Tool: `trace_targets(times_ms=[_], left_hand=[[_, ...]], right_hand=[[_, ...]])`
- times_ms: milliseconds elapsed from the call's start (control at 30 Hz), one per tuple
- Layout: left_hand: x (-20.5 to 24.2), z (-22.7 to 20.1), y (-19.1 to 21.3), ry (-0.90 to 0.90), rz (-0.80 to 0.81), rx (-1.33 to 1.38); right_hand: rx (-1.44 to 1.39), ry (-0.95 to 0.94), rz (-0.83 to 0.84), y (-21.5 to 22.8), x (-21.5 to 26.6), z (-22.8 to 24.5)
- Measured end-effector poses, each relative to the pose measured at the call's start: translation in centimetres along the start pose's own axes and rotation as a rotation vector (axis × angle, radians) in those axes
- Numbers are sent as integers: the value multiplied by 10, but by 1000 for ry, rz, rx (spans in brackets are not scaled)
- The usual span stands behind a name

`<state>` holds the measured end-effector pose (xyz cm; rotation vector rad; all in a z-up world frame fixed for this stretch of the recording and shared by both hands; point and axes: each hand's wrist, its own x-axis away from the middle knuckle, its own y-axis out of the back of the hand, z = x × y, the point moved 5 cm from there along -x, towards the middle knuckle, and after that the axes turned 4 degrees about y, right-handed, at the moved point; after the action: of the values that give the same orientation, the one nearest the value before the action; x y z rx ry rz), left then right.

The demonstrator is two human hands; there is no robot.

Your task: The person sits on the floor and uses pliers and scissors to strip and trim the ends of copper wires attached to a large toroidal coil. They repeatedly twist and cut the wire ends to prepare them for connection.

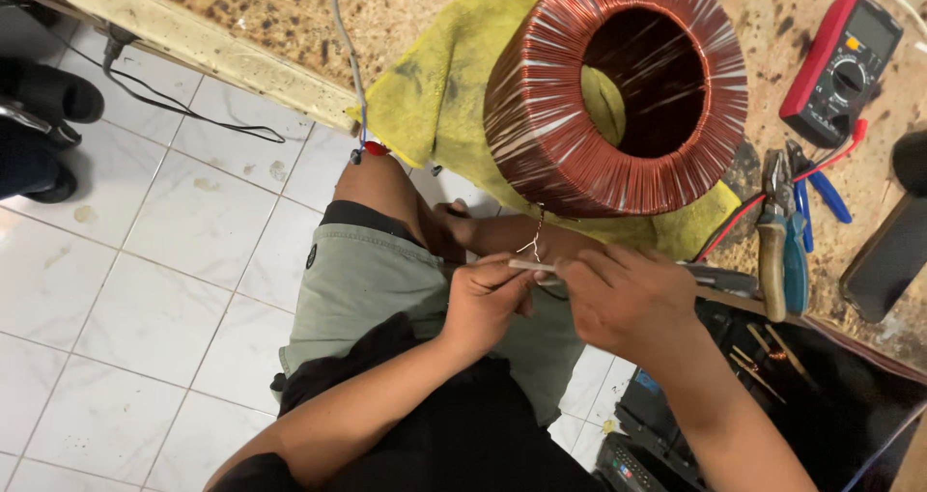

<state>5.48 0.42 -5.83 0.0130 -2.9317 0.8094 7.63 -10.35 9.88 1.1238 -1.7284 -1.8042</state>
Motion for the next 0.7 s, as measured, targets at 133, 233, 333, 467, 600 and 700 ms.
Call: trace_targets(times_ms=[133, 233, 333, 467, 600, 700], left_hand=[[1, 4, 2, 13, -1, 44], [-3, 1, 4, 44, -4, -14], [3, -4, 7, 73, 15, 25], [0, -8, 7, 33, -17, -68], [-1, -13, 8, -23, -66, -265], [2, -5, 10, -56, -64, -280]], right_hand=[[281, 42, -4, 9, -19, 9], [163, 109, -35, 11, -24, 22], [-134, -122, -109, -6, 0, 24], [-444, -624, -452, -68, 66, 7], [-533, -773, -642, -123, 83, 17], [-714, -813, -778, -119, 91, 29]])
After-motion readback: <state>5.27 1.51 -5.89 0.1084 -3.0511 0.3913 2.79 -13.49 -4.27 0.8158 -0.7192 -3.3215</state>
